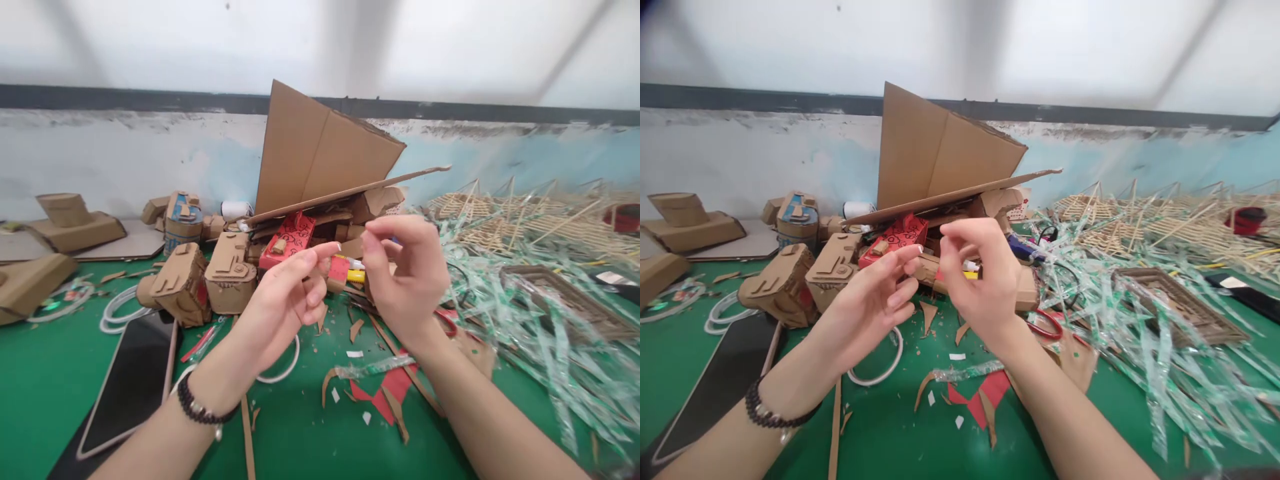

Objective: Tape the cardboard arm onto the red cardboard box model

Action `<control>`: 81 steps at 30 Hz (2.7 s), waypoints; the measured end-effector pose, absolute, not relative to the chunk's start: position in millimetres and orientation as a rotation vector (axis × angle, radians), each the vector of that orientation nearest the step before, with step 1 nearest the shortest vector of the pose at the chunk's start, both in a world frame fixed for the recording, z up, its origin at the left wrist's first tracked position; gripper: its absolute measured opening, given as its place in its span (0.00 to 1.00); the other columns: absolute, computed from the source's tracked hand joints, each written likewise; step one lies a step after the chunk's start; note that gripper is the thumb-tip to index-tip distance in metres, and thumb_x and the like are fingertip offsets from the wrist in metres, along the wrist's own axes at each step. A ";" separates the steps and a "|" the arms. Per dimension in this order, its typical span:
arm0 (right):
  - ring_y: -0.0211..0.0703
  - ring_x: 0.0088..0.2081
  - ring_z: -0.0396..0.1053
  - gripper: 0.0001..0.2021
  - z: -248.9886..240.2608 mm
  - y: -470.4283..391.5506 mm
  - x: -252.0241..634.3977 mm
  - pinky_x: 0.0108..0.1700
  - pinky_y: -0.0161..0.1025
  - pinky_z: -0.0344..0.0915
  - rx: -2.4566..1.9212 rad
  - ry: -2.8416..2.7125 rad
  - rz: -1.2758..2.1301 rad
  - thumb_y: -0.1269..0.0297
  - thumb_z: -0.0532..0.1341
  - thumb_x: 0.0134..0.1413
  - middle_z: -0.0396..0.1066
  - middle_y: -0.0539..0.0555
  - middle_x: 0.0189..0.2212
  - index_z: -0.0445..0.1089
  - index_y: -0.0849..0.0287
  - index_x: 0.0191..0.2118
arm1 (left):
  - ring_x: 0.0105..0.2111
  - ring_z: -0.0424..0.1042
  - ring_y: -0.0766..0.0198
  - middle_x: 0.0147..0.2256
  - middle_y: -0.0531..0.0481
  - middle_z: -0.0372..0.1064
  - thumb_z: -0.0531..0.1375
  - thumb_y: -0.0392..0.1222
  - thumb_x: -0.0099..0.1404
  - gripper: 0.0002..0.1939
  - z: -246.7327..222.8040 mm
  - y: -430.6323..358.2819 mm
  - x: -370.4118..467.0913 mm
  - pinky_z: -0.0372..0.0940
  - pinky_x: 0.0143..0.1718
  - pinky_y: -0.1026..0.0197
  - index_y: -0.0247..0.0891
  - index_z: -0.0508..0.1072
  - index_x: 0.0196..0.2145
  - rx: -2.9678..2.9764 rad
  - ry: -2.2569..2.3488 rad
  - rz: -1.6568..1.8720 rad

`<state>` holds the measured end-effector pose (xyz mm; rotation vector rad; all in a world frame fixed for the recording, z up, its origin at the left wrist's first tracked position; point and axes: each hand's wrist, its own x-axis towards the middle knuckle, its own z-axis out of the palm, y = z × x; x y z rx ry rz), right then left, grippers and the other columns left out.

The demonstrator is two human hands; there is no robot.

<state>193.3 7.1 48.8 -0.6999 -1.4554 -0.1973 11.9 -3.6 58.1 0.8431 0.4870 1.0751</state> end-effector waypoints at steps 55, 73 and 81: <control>0.34 0.25 0.67 0.10 38.5 -21.1 180.6 0.28 0.33 0.69 -0.829 -1.435 0.955 0.60 0.71 0.65 0.71 0.45 0.26 0.73 0.55 0.34 | 0.18 0.70 0.74 0.29 0.58 0.76 0.72 0.41 0.70 0.06 35.1 -25.9 13.7 0.68 0.19 0.69 0.41 0.80 0.41 1.239 0.811 1.366; 0.34 0.30 0.72 0.08 36.8 -21.3 178.5 0.31 0.33 0.72 -0.844 -1.487 0.804 0.73 0.67 0.61 0.73 0.45 0.28 0.72 0.54 0.34 | 0.19 0.71 0.75 0.30 0.58 0.76 0.72 0.39 0.71 0.04 35.7 -26.2 13.4 0.69 0.21 0.69 0.42 0.81 0.41 1.177 0.800 1.302; 0.33 0.27 0.71 0.08 38.5 -21.9 177.9 0.29 0.32 0.69 -0.849 -1.524 0.728 0.76 0.66 0.59 0.73 0.44 0.28 0.71 0.54 0.34 | 0.19 0.71 0.76 0.35 0.57 0.79 0.73 0.39 0.69 0.05 37.3 -25.3 14.8 0.68 0.20 0.69 0.42 0.81 0.41 1.156 0.816 1.300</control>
